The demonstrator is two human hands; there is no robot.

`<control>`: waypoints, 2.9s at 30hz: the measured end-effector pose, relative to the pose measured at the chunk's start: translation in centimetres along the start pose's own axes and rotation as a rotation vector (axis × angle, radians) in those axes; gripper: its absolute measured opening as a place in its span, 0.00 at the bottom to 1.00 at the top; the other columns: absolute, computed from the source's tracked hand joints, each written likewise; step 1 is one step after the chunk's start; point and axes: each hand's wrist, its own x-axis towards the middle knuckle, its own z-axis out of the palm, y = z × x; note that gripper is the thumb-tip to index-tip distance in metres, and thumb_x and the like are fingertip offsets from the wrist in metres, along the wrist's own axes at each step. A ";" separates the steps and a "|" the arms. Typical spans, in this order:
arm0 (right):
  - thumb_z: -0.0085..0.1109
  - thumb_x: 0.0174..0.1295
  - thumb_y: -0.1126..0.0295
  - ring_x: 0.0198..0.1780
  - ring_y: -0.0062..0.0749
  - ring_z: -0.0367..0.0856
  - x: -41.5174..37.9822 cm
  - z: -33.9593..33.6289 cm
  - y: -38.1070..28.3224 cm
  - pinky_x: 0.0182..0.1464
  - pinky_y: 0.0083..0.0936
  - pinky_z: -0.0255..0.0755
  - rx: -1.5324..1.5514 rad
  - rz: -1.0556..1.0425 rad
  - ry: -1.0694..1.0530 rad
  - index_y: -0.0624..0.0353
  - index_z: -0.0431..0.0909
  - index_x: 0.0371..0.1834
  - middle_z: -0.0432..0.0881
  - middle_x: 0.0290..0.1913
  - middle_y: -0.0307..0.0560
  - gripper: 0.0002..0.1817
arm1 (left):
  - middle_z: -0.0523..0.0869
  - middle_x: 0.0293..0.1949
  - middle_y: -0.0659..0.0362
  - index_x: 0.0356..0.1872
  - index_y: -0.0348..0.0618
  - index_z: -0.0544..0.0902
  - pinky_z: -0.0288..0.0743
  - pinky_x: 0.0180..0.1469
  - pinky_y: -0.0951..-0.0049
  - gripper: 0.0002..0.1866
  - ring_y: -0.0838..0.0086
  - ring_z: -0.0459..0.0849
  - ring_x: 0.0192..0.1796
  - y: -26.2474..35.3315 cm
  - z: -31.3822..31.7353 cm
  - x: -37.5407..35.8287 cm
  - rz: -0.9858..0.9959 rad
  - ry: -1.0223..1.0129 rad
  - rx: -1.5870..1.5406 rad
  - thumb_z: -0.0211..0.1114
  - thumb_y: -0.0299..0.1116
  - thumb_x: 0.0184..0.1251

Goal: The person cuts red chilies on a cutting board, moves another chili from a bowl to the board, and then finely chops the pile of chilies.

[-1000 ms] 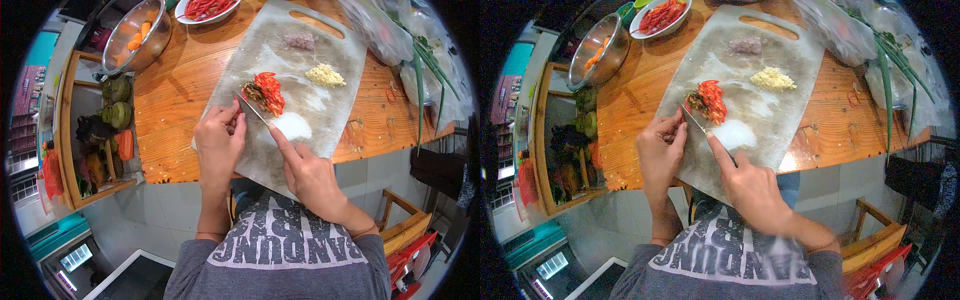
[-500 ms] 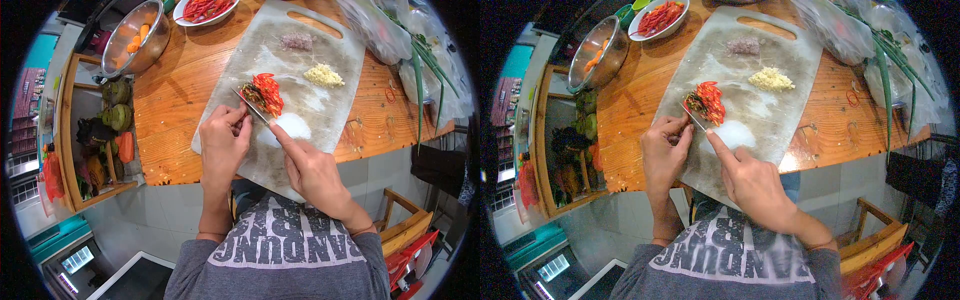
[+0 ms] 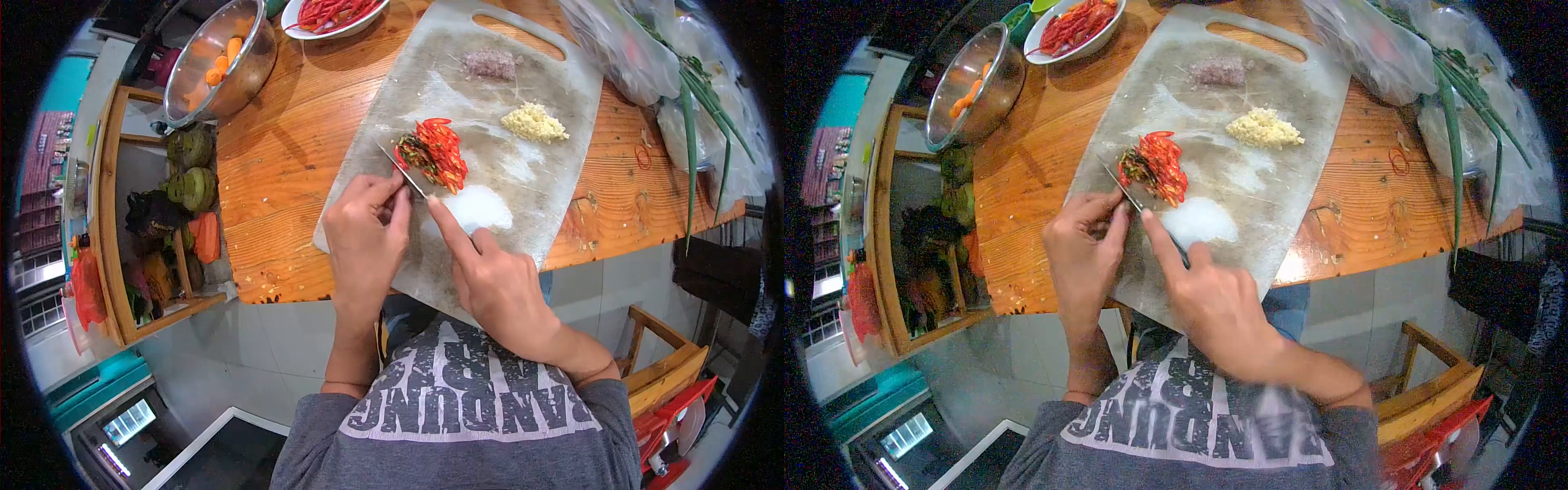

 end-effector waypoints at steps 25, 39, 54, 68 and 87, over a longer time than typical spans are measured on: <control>0.61 0.63 0.80 0.24 0.50 0.81 -0.1 -1.2 0.4 0.29 0.44 0.78 0.095 -0.020 0.022 0.46 0.66 0.80 0.78 0.29 0.51 0.39 | 0.88 0.36 0.52 0.44 0.32 0.90 0.83 0.32 0.73 0.09 0.71 0.89 0.30 0.1 -0.3 0.7 -0.066 -0.055 -0.049 0.72 0.22 0.64; 0.60 0.62 0.77 0.24 0.52 0.83 -1.1 -1.0 0.6 0.28 0.44 0.81 0.062 -0.040 -0.017 0.51 0.61 0.81 0.80 0.32 0.55 0.41 | 0.89 0.35 0.53 0.46 0.32 0.90 0.79 0.32 0.76 0.10 0.76 0.87 0.29 -0.1 -0.3 0.6 -0.063 0.025 -0.013 0.71 0.21 0.65; 0.57 0.64 0.83 0.30 0.51 0.83 0.0 -1.2 0.9 0.34 0.44 0.77 0.188 0.004 0.044 0.50 0.67 0.79 0.81 0.32 0.55 0.37 | 0.88 0.34 0.55 0.49 0.34 0.90 0.78 0.31 0.77 0.12 0.78 0.85 0.28 0.2 -0.1 0.4 -0.070 -0.030 -0.014 0.72 0.22 0.64; 0.60 0.64 0.81 0.23 0.45 0.79 0.3 -1.5 0.2 0.29 0.41 0.76 0.136 -0.061 -0.007 0.47 0.67 0.79 0.78 0.27 0.50 0.38 | 0.89 0.34 0.54 0.44 0.34 0.91 0.78 0.35 0.76 0.09 0.77 0.85 0.30 0.1 -1.4 -0.8 -0.112 -0.033 -0.024 0.73 0.22 0.63; 0.57 0.63 0.82 0.31 0.52 0.83 -0.1 -2.1 0.5 0.35 0.44 0.77 0.206 -0.009 -0.063 0.46 0.67 0.79 0.81 0.33 0.55 0.38 | 0.86 0.34 0.55 0.44 0.38 0.90 0.79 0.37 0.71 0.09 0.69 0.87 0.32 -0.2 -4.5 -2.0 -0.041 -0.198 0.110 0.70 0.22 0.62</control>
